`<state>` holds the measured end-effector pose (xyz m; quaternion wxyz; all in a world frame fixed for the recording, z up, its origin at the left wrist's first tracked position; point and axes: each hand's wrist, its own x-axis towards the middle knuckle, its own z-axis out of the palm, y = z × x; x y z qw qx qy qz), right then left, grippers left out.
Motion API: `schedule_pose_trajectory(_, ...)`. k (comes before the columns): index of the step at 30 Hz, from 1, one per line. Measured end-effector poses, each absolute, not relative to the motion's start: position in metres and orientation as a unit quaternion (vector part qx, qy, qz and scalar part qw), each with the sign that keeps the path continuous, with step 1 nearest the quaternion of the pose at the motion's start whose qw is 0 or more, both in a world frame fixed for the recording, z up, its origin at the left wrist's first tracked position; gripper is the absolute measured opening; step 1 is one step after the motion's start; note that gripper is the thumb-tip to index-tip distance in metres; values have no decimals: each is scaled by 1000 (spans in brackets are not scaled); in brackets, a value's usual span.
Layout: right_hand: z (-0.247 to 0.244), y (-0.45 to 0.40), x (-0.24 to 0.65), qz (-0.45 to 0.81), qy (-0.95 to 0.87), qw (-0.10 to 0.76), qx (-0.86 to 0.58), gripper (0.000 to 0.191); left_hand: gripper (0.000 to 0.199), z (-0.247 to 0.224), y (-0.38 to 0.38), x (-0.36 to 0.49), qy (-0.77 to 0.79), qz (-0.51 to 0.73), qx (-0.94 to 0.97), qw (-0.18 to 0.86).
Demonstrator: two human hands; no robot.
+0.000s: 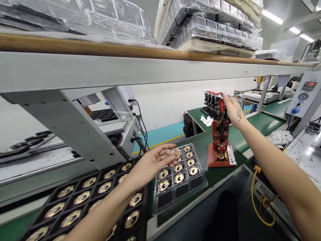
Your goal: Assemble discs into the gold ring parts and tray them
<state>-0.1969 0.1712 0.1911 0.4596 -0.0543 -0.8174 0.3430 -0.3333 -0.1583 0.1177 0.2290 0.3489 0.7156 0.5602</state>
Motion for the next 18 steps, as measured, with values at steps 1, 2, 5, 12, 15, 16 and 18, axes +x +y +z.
schedule_pose_trajectory(1,191,156,-189,345,-806,479,-53,65,63,115,-159,-331,719,556,345,234)
schedule_pose_trajectory(2,186,142,-180,343,-793,501,-48,60,61,112,-161,-331,722,552,341,240)
schedule_pose_trajectory(5,148,113,-151,308,-774,552,-29,45,54,103,-166,-334,726,544,342,244)
schedule_pose_trajectory(12,78,109,-125,244,-826,506,44,33,52,109,-207,-322,766,534,326,147)
schedule_pose_trajectory(15,75,100,-107,225,-847,480,32,39,52,114,-254,-308,796,511,304,110)
schedule_pose_trajectory(16,72,97,-99,212,-852,478,22,42,51,114,-275,-303,812,495,294,93)
schedule_pose_trajectory(18,62,90,-85,199,-851,485,-21,48,47,113,-319,-293,859,434,268,49)
